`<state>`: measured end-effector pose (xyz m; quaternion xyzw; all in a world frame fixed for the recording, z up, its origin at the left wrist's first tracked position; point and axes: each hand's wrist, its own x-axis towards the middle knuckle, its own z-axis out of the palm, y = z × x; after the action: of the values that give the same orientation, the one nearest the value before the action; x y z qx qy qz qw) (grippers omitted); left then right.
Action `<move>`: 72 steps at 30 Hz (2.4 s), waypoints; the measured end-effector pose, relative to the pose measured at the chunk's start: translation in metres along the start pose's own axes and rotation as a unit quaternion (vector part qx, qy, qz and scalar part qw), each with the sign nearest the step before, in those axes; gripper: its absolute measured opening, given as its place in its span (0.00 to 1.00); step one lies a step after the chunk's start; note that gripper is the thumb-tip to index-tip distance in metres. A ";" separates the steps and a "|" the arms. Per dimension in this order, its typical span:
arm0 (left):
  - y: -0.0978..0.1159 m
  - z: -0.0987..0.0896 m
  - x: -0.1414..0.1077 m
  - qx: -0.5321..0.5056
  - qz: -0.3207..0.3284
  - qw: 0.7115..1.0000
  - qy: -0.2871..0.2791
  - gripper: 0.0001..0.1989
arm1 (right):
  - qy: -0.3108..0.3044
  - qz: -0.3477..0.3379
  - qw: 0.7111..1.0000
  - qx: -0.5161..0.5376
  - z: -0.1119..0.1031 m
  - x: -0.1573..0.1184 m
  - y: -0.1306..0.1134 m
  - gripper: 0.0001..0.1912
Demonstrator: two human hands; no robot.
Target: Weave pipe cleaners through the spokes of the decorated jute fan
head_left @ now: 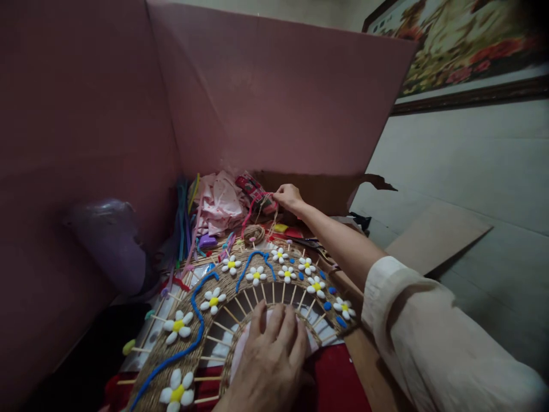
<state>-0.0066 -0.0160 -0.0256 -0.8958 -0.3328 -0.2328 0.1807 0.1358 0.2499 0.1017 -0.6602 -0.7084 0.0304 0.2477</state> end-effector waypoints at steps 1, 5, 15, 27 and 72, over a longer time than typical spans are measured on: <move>0.000 -0.001 0.000 -0.002 -0.003 1.000 -0.010 0.22 | 0.013 0.000 1.000 0.002 -0.006 -0.002 0.002 0.14; 0.002 -0.004 0.001 -0.013 -0.013 0.999 -0.033 0.26 | 0.040 -0.009 0.999 -0.003 -0.025 -0.006 0.004 0.12; 0.000 -0.004 0.002 -0.021 -0.015 0.998 -0.056 0.29 | 0.078 -0.035 0.996 -0.036 -0.039 -0.002 0.002 0.10; 0.003 -0.007 -0.001 -0.012 -0.003 0.999 -0.050 0.25 | 0.193 -0.086 0.975 -0.071 -0.045 -0.008 -0.019 0.11; 0.004 -0.018 0.002 -0.053 -0.033 0.997 -0.052 0.18 | -0.011 0.036 0.784 0.620 -0.060 -0.162 -0.006 0.10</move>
<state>-0.0082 -0.0264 -0.0106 -0.9035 -0.3582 -0.2094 0.1076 0.1548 0.0779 0.1062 -0.3893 -0.5152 0.4793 0.5944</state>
